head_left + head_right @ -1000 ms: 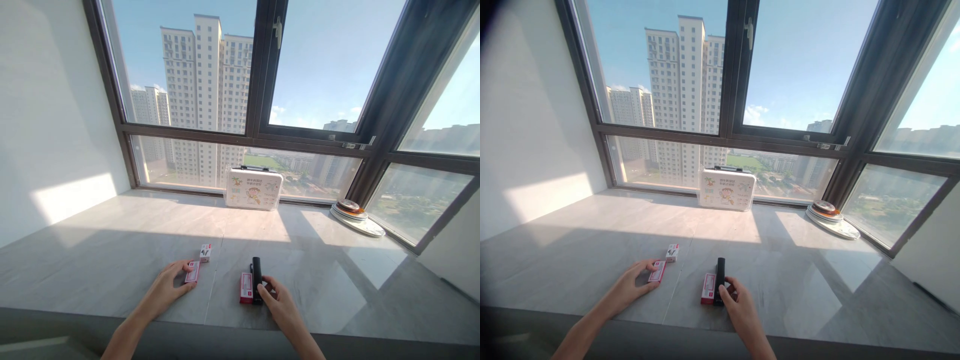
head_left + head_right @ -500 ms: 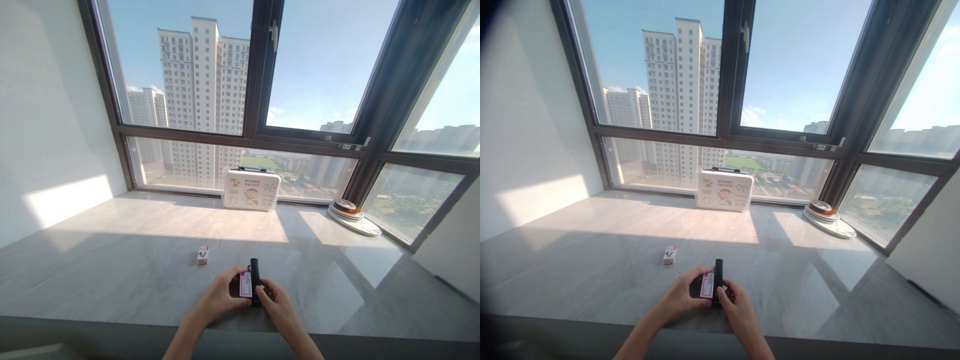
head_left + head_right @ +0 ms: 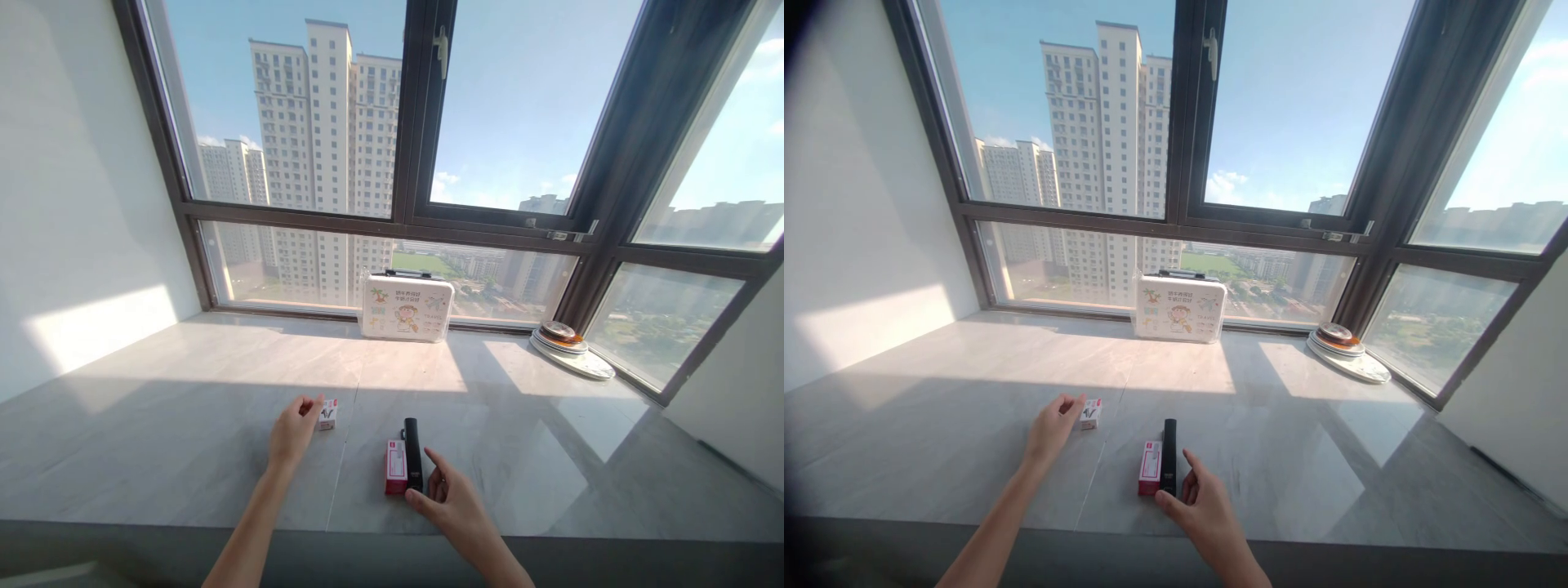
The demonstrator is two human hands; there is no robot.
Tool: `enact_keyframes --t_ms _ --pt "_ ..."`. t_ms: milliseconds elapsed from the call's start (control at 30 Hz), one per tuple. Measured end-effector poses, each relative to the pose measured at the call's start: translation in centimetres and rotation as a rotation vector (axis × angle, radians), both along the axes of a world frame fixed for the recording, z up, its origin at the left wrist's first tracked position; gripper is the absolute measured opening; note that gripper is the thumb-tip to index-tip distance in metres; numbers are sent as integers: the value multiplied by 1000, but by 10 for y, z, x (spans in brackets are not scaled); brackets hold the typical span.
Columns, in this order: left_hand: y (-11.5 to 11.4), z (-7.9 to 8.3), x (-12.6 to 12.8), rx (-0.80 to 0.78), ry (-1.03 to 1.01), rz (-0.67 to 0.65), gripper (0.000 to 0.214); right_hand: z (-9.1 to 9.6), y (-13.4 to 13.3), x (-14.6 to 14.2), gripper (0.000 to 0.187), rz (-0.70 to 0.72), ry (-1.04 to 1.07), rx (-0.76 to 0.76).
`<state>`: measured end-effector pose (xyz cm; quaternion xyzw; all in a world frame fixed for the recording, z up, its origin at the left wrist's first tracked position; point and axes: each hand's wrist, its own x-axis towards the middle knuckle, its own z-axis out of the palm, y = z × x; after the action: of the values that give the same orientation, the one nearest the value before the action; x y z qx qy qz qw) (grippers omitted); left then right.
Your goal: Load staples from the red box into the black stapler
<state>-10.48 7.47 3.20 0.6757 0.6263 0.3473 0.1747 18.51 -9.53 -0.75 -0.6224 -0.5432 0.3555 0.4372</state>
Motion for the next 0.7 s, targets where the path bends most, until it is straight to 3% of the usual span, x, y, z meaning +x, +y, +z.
enact_keyframes --t_ms 100,200,400,567,700 --pt "12 -5 -2 -78 56 -82 50 2 1 -2 91 7 -69 -13" --pt "5 -12 23 -105 94 -194 52 10 3 -6 89 23 -175 -21" --pt "-22 -21 75 -100 118 -389 52 38 7 -18 52 104 -261 39" --pt "-22 -16 77 -149 129 -460 52 42 9 -18 46 134 -252 46" --pt "-22 -14 76 -141 139 -437 54 37 11 -16 45 126 -279 46"
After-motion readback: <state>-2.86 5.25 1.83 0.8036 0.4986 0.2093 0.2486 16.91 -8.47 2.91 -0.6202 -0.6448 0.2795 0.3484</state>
